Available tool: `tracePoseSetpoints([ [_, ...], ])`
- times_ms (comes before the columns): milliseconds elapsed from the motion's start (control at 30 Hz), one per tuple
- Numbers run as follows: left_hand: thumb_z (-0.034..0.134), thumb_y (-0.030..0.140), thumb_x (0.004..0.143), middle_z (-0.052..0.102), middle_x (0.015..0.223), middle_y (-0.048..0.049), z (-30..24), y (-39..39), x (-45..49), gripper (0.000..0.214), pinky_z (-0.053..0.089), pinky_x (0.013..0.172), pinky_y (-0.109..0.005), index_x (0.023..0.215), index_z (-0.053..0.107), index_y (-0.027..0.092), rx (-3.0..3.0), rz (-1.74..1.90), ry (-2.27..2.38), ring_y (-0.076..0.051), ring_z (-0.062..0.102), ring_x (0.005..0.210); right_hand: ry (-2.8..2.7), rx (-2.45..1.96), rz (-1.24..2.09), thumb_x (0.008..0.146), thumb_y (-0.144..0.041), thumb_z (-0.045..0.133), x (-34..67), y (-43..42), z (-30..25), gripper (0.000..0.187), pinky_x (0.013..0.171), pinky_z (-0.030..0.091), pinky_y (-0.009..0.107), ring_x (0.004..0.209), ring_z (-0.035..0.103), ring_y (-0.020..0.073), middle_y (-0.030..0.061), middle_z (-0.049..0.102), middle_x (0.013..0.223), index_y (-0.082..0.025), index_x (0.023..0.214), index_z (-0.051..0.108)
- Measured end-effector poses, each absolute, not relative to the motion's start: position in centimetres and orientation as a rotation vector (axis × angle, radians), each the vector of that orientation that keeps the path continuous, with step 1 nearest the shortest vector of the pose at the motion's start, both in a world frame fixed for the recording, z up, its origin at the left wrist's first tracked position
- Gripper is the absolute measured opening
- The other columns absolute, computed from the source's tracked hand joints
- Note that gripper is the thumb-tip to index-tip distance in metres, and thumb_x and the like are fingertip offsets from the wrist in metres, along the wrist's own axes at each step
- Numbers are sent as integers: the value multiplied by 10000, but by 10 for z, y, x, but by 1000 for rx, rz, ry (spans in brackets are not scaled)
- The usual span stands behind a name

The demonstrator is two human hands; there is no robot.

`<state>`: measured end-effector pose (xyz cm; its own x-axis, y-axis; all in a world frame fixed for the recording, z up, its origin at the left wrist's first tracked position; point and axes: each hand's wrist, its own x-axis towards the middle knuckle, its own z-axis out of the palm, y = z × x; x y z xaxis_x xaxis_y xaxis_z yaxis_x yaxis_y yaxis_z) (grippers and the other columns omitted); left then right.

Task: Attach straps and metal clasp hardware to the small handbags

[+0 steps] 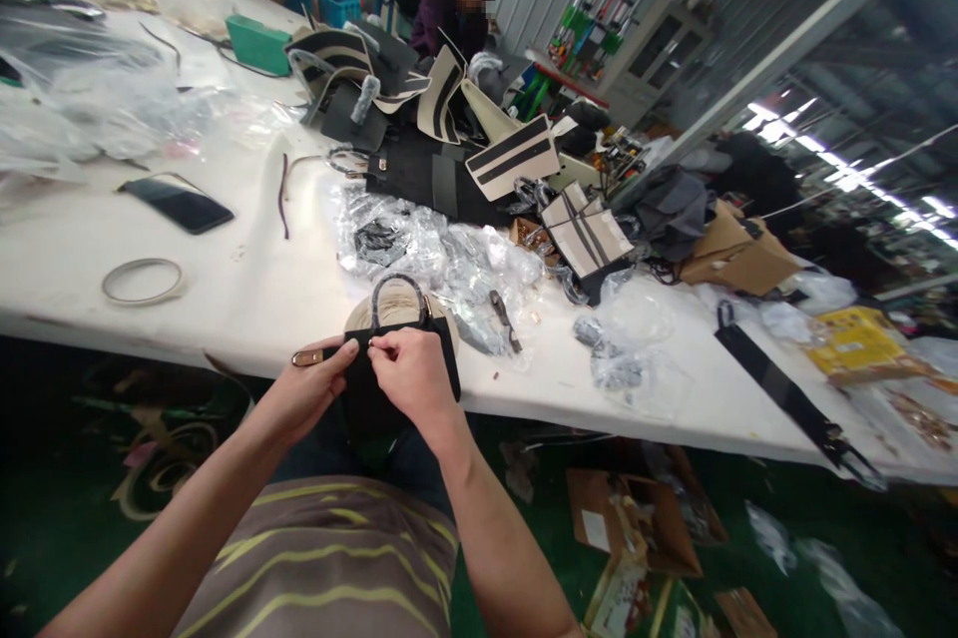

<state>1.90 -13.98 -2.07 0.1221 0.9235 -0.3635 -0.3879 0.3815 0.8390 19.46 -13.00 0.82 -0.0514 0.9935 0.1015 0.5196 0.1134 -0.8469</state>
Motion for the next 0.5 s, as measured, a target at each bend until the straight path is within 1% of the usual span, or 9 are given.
tracePoseSetpoints([
  [167,927,617,800,640,724,16,-24,-146,27,494,301,550,-231,883,761,159,743,1088,1071,-120,430,625,-1829,-1675,792,894,-184,786,187,-127,33,138,751,596,310,732,793,231,55,843,771,-220,866,916],
  [267,890,593,838,650,728,11,-30,-148,33,454,347,588,-239,861,754,161,805,1138,1128,-141,472,666,-1918,-1823,700,886,-171,779,180,-129,45,148,739,562,283,746,788,221,81,848,790,-212,845,916],
  [367,871,558,849,683,757,-1,-36,-148,37,412,399,639,-252,877,772,160,835,1189,1173,-163,524,708,-1953,-1891,654,884,-158,784,176,-131,50,145,742,555,274,763,787,219,107,858,838,-211,849,915],
  [433,858,546,859,712,787,-13,-39,-148,38,398,429,671,-263,917,795,157,853,1210,1196,-181,562,737,-1948,-1892,670,885,-161,788,178,-129,51,137,736,552,268,756,785,211,103,858,833,-205,844,911],
  [500,836,543,878,736,811,-25,-41,-149,39,400,443,686,-272,966,813,154,877,1209,1218,-198,594,760,-1921,-1870,779,884,-164,785,184,-124,50,135,713,549,253,736,784,197,76,845,787,-202,841,907],
])
